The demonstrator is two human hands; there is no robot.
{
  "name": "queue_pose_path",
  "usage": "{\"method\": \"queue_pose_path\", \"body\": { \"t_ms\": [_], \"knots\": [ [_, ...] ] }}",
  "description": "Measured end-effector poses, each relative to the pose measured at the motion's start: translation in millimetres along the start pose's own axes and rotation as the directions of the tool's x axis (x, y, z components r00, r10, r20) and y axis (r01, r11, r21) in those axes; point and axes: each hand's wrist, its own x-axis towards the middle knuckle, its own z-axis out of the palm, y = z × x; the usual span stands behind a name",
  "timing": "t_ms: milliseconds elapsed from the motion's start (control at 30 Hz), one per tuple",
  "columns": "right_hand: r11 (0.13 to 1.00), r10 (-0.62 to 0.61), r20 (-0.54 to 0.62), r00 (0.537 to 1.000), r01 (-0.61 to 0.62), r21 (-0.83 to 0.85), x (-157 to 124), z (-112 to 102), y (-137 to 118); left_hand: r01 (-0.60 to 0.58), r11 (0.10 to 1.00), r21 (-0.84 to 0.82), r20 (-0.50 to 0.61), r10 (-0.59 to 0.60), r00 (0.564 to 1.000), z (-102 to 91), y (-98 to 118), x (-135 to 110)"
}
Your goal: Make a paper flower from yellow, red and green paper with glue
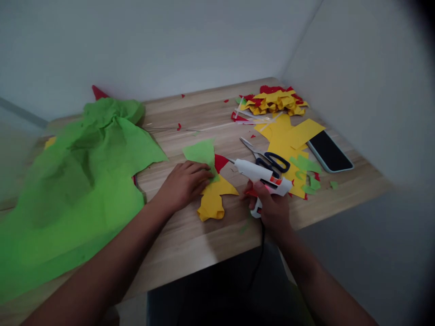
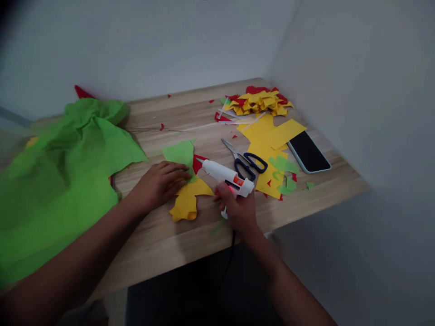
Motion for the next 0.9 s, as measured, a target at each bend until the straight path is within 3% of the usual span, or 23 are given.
{"method": "queue_pose_path", "body": {
  "t_ms": [67,133,233,300,433,500,700,800,900],
  "knots": [
    [0.997,0.011,-0.042,0.999,-0.008,0.075,-4,9,-2,0.040,0.997,-0.059,-0.047,-0.042,0.998,-2.8,-1,2],
    [0.990,0.045,-0.055,0.997,-0.037,0.139,-8,21,-2,0.158,0.984,-0.087,-0.198,-0.172,0.965,-6.0,-6,6],
    [0.985,0.085,0.000,0.996,-0.084,0.150,-11,36,0,0.440,0.891,-0.117,-0.370,-0.450,0.813,-10.2,-22,21],
    [0.988,0.093,0.029,0.995,-0.096,0.123,-10,41,4,0.562,0.821,-0.098,-0.327,-0.560,0.761,-11.2,-34,34],
    [0.990,0.100,0.022,0.995,-0.101,0.095,-9,41,8,0.574,0.819,0.023,-0.197,-0.559,0.805,-11.6,-49,52],
    [0.989,0.102,0.014,0.995,-0.103,0.104,-9,40,8,0.549,0.834,-0.053,-0.154,-0.550,0.821,-15.1,-49,56],
    [0.971,0.122,-0.027,0.992,-0.113,0.211,-11,39,8,0.311,0.878,-0.363,-0.192,-0.397,0.898,-26.5,-49,83],
    [0.972,0.134,-0.035,0.990,-0.124,0.201,-12,39,9,0.309,0.877,-0.368,-0.145,-0.382,0.913,-16.2,-56,99],
    [0.970,0.139,-0.032,0.990,-0.130,0.206,-13,38,8,0.313,0.914,-0.258,-0.150,-0.357,0.922,-5.1,-61,101]
  ]
}}
